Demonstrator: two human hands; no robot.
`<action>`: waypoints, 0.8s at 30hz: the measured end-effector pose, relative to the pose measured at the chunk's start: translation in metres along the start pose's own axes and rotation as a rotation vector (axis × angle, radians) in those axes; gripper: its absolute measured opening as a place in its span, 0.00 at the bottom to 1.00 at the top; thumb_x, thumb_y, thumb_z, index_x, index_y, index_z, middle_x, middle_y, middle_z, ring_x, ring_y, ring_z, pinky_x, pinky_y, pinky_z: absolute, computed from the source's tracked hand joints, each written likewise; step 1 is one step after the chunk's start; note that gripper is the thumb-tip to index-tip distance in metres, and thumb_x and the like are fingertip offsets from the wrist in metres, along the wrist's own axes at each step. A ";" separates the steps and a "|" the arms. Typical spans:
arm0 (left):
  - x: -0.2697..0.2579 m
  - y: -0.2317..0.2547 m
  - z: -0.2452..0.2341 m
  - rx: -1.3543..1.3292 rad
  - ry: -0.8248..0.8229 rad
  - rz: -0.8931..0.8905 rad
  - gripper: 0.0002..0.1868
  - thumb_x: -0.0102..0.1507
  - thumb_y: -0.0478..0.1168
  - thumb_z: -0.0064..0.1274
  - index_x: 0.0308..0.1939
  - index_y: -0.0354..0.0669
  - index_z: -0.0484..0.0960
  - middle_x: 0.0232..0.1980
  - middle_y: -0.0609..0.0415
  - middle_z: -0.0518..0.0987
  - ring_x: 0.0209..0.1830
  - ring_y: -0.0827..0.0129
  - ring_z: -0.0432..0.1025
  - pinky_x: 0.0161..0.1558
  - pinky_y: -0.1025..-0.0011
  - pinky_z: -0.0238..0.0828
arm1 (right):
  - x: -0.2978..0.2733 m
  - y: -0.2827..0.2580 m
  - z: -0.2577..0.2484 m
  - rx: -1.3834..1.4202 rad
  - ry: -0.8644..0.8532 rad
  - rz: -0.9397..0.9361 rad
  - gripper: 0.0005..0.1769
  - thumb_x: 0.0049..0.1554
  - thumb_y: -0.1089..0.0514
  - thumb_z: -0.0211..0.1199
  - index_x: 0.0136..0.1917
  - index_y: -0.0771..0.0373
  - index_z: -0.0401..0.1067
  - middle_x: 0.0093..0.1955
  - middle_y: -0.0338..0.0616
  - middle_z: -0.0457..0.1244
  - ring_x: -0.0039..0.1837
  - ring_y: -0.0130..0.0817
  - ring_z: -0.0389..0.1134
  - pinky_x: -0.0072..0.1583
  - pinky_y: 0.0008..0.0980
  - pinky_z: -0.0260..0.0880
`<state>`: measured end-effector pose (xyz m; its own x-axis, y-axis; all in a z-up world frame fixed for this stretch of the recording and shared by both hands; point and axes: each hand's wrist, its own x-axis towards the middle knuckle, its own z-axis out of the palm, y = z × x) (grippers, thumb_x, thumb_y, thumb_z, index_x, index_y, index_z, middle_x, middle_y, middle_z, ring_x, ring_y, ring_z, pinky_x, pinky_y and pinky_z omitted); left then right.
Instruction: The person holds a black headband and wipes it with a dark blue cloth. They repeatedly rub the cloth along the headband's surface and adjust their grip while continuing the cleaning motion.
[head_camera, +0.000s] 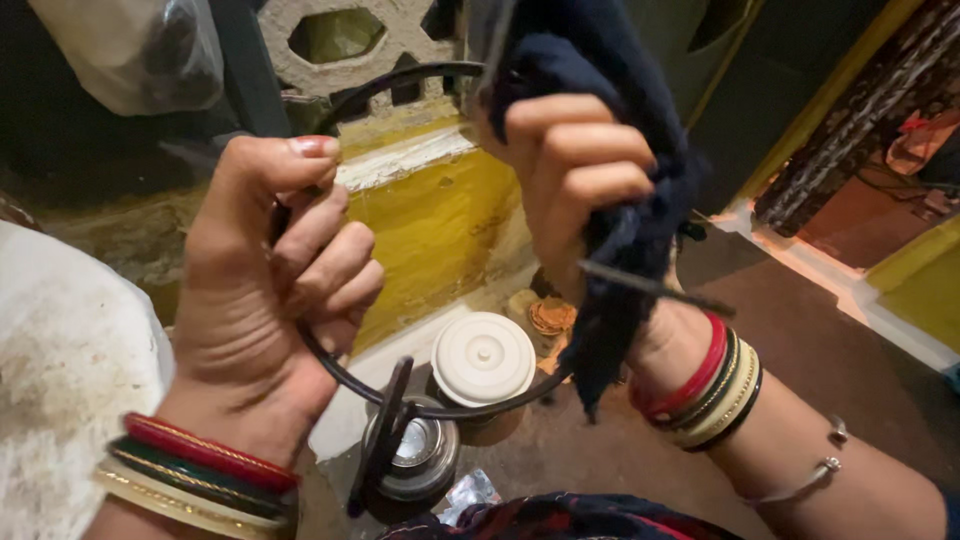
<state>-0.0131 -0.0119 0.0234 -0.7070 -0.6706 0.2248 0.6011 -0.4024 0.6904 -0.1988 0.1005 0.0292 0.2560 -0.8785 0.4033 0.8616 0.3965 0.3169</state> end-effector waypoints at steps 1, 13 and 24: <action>-0.001 -0.002 0.001 -0.062 -0.015 0.016 0.17 0.63 0.42 0.57 0.23 0.52 0.66 0.15 0.69 0.56 0.11 0.83 0.48 0.14 0.79 0.43 | 0.002 0.003 0.001 0.076 -0.003 -0.010 0.14 0.74 0.61 0.49 0.45 0.66 0.62 0.33 0.37 0.56 0.38 0.29 0.60 0.44 0.27 0.61; -0.007 -0.030 0.027 -0.246 0.462 -0.135 0.17 0.57 0.47 0.59 0.22 0.53 0.66 0.12 0.67 0.53 0.08 0.81 0.44 0.12 0.80 0.39 | 0.004 -0.009 0.010 0.064 0.093 -0.119 0.02 0.62 0.68 0.54 0.50 0.66 0.63 0.41 0.43 0.58 0.46 0.34 0.64 0.50 0.32 0.68; 0.006 -0.027 0.006 -0.226 0.722 -0.035 0.23 0.55 0.49 0.57 0.20 0.55 0.56 0.13 0.66 0.49 0.10 0.77 0.43 0.15 0.74 0.37 | -0.014 0.013 0.004 -1.433 0.684 -0.637 0.16 0.62 0.54 0.60 0.60 0.64 0.69 0.55 0.48 0.67 0.54 0.40 0.70 0.59 0.43 0.75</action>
<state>-0.0356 -0.0013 0.0104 -0.3542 -0.8652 -0.3550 0.6993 -0.4970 0.5138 -0.1931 0.1183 0.0308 -0.4596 -0.8881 -0.0064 0.4717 -0.2379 -0.8491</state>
